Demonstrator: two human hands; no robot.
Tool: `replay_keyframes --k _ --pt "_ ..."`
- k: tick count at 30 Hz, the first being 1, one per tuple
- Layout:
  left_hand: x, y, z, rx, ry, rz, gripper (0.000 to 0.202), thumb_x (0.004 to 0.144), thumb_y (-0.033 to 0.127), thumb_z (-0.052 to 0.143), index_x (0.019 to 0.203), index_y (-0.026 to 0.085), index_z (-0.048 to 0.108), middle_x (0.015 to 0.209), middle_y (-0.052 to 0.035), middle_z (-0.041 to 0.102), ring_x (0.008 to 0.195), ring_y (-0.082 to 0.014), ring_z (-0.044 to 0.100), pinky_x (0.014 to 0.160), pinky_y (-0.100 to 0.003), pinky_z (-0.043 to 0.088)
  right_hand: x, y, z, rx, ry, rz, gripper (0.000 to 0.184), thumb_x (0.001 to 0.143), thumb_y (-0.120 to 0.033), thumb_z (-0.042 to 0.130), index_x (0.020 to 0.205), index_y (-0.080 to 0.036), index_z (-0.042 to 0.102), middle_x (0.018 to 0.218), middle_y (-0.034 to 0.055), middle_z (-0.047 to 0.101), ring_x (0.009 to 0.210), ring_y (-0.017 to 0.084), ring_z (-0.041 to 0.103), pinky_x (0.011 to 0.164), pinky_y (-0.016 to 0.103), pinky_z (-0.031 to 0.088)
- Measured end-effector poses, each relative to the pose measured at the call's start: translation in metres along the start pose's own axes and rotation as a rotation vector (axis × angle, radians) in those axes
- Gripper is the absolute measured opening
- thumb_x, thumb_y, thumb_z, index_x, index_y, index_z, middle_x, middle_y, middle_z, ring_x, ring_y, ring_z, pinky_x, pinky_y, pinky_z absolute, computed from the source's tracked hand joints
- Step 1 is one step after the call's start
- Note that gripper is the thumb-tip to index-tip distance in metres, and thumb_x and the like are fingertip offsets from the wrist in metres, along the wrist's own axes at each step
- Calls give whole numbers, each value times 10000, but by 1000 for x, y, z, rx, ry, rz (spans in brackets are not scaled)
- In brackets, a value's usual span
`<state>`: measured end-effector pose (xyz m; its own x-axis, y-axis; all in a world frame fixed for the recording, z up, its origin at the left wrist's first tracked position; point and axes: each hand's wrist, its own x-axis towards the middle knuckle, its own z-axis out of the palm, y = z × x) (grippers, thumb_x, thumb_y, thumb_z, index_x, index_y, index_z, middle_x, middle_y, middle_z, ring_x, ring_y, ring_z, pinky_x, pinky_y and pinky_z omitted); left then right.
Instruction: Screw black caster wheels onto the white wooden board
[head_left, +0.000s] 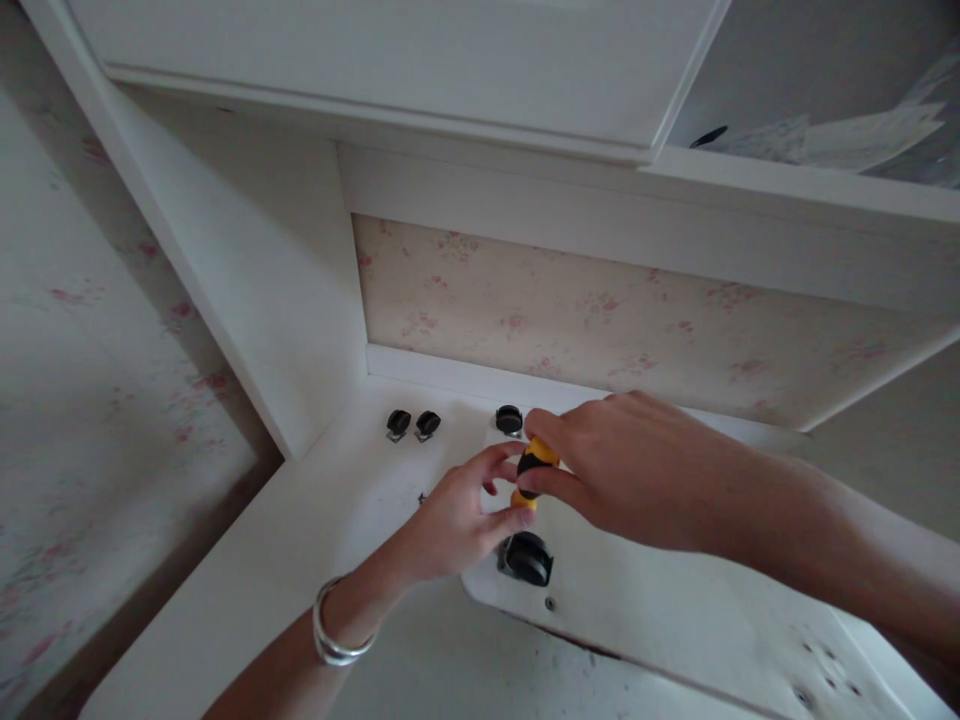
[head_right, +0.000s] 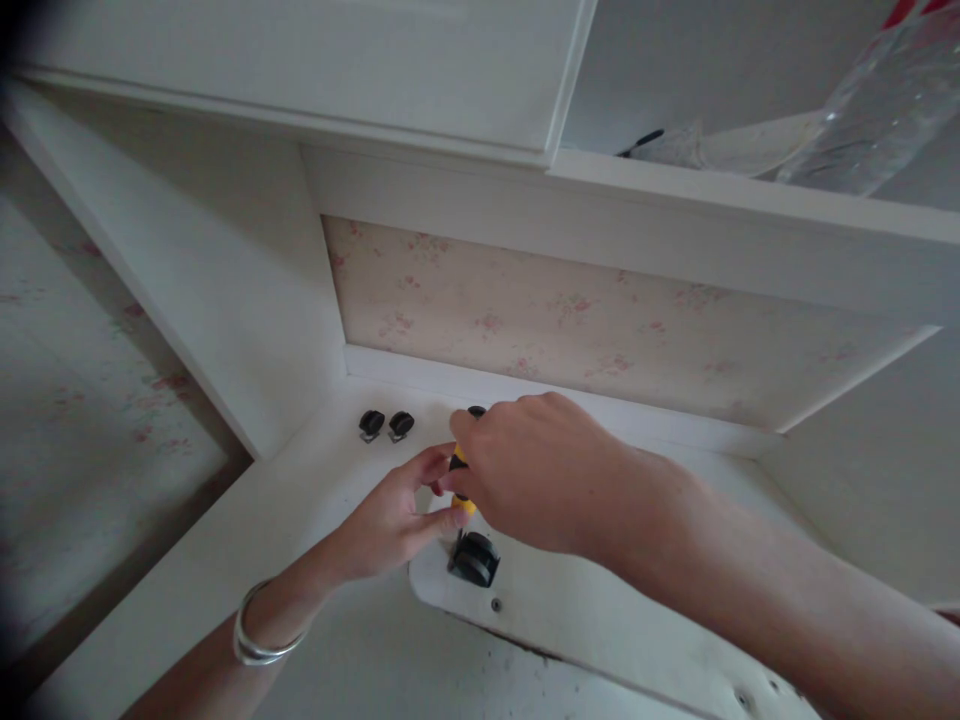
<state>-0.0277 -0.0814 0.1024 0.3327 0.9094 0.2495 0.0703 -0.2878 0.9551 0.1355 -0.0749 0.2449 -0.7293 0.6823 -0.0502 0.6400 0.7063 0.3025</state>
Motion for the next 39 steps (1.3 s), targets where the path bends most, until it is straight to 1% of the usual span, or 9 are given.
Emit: replay_keyframes --k 3,8,13,18,23,26,29,35,39 --pt "2 -2 1 69 29 24 329 708 265 815 1005 228 679 1058 -47 710 976 -236 632 824 -313 449 0 0 4 -110 100 -6 361 968 -464 442 741 -215 571 564 30 594 532 211 589 492 311 171" --pt "4 -2 -3 8 -47 22 289 825 243 698 1107 219 639 955 -18 703 848 -175 630 782 -291 459 -2 1 4 60 23 -60 222 976 -395 455 998 -215 583 840 25 698 597 184 623 493 297 206" --pt "2 -1 -3 60 -53 55 416 735 240 794 1117 236 630 1027 -7 694 907 -179 617 815 -287 454 0 0 6 -124 98 -33 327 962 -453 462 764 -213 561 575 20 603 526 198 588 485 310 138" --pt "3 0 -4 36 -55 39 263 834 225 692 1093 223 645 919 10 706 838 -152 628 784 -273 460 -2 0 2 42 -16 -55 210 979 -382 457 998 -218 587 829 23 697 580 178 614 484 294 200" --pt "3 1 -2 40 -55 47 406 744 222 784 1121 232 634 1043 -8 704 917 -173 633 820 -276 466 0 -1 5 -130 71 -30 333 962 -429 483 721 -213 561 559 22 601 538 207 606 478 317 131" --pt "2 0 -1 34 -37 34 231 775 207 744 989 213 657 904 8 709 809 -157 639 757 -265 473 -1 -3 4 -34 29 -22 369 966 -531 437 862 -212 591 683 25 665 535 202 604 468 310 142" --pt "1 0 -2 49 -84 28 231 828 200 681 1056 216 654 898 5 717 817 -159 644 758 -271 475 -3 -3 2 50 -47 -61 214 976 -396 468 1003 -221 587 863 25 704 577 179 613 481 296 194" --pt "2 2 -1 73 -40 25 331 732 237 791 1028 211 646 951 -8 709 845 -175 636 780 -284 474 0 -4 4 -102 4 -27 361 974 -480 444 777 -212 585 568 30 612 530 206 595 480 305 150" --pt "3 4 -4 68 -85 40 165 819 200 685 979 201 642 890 1 709 807 -159 634 749 -272 467 -1 -5 1 59 -65 -19 237 971 -419 462 953 -218 586 803 36 705 591 199 625 489 294 218"
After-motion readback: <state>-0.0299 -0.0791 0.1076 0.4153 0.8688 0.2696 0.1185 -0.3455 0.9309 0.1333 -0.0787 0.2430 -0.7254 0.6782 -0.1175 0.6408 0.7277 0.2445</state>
